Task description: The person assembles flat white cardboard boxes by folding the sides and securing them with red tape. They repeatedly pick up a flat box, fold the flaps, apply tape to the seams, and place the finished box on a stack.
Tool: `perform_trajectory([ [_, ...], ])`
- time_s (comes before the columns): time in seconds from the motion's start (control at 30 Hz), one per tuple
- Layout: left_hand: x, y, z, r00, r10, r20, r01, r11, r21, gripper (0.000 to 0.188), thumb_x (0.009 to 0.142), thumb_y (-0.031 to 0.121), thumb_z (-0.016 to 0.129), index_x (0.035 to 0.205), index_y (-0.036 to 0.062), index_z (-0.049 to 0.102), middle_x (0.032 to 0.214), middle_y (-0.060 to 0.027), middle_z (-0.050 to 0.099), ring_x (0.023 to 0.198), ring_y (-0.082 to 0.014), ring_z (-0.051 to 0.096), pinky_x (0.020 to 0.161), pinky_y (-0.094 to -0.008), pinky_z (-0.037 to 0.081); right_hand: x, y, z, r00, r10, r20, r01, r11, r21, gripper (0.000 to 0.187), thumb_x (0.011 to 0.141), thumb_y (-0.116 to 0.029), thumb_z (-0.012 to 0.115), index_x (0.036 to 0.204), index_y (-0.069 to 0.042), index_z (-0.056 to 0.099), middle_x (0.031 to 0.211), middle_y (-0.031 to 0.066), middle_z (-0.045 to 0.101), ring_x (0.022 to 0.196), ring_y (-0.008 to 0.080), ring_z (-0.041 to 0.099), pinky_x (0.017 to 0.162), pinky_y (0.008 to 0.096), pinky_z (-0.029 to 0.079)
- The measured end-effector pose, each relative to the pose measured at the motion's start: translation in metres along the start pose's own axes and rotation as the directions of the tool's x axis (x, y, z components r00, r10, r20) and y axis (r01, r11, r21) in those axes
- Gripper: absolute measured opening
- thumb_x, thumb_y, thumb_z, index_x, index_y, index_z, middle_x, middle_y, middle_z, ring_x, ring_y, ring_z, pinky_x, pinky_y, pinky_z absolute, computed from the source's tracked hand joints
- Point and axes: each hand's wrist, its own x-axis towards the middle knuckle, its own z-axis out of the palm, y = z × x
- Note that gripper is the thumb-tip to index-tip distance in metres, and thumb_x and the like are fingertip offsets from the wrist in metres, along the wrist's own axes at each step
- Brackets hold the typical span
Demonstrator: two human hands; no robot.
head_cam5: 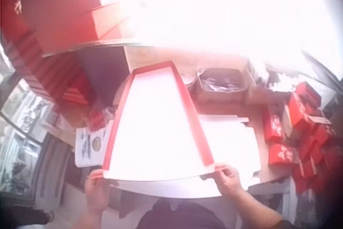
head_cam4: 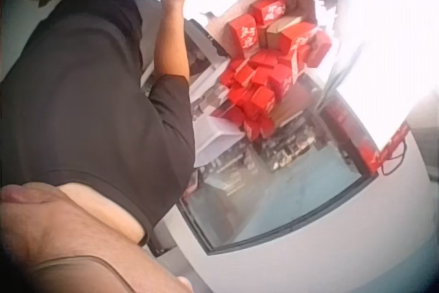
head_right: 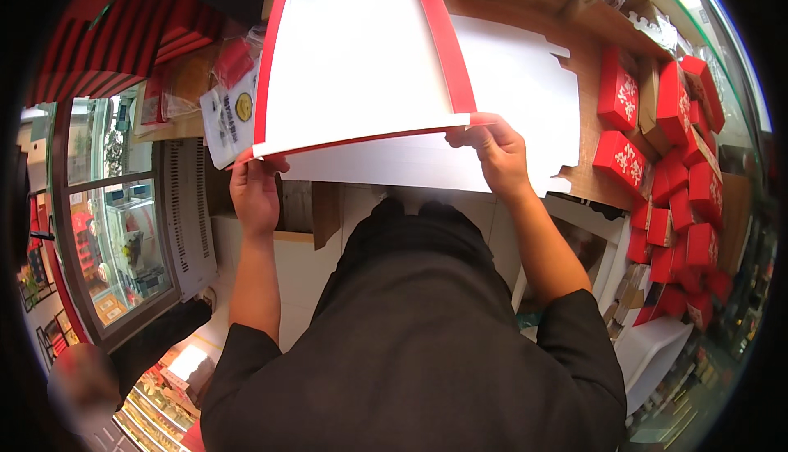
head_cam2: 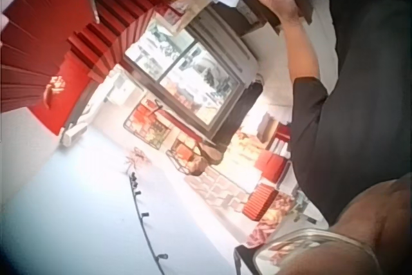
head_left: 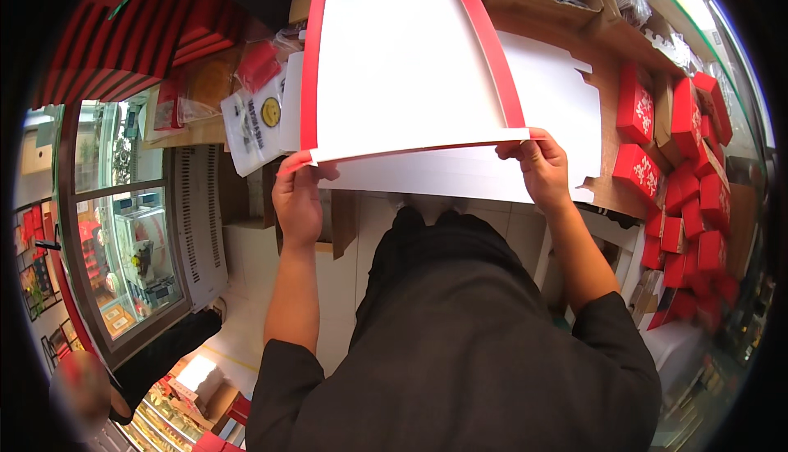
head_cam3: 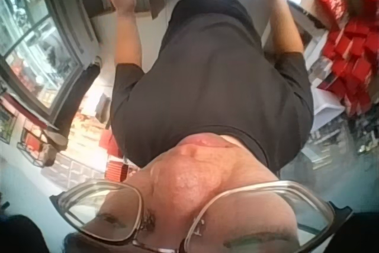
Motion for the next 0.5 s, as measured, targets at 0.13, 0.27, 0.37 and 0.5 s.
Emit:
perform_trajectory([
  [0.13,0.009,0.008,0.006,0.998,0.005,-0.068,0.008,0.981,0.194,0.027,0.103,0.022,0.044,0.108,-0.0007,0.058,0.084,-0.0063,0.064,0.075,-0.0147,0.061,0.075,-0.0295,0.049,0.007,-0.011,0.008,0.998,0.046,-0.041,-0.048,0.998,-0.046,0.03,0.101,-0.025,0.05,0.109,0.003,0.059,0.096,0.0139,0.067,0.085,0.0214,0.065,0.08,0.0353,0.053],
  [0.27,0.007,0.015,0.011,0.993,-0.072,-0.096,0.116,0.786,0.607,0.026,0.103,0.02,0.043,0.105,-0.0024,0.057,0.078,-0.0096,0.067,0.073,-0.0161,0.064,0.069,-0.031,0.05,0.001,0.0,0.017,0.971,0.189,-0.147,-0.202,0.976,-0.08,0.028,0.103,-0.02,0.044,0.106,0.003,0.06,0.09,0.0109,0.067,0.081,0.0198,0.065,0.075,0.032,0.053],
  [0.37,0.0,0.001,0.003,0.988,-0.137,0.077,0.012,0.555,0.832,0.017,0.093,0.003,0.047,0.106,0.0006,0.058,0.086,-0.0175,0.067,0.076,-0.0302,0.067,0.068,-0.0375,0.051,-0.005,0.008,0.009,0.988,0.128,-0.086,-0.154,0.86,-0.487,0.02,0.099,-0.013,0.049,0.105,0.001,0.061,0.084,0.0103,0.066,0.079,0.0165,0.065,0.07,0.0294,0.052],
  [0.5,0.004,-0.025,-0.006,0.934,-0.128,0.334,-0.259,0.403,0.878,0.02,0.085,-0.002,0.051,0.103,0.0024,0.058,0.091,-0.0179,0.066,0.078,-0.0391,0.063,0.068,-0.0431,0.051,-0.002,0.02,0.0,0.977,-0.032,0.212,0.2,0.499,-0.843,0.013,0.091,-0.006,0.055,0.102,-0.001,0.061,0.084,0.0156,0.065,0.077,0.0276,0.064,0.069,0.0357,0.051],
])
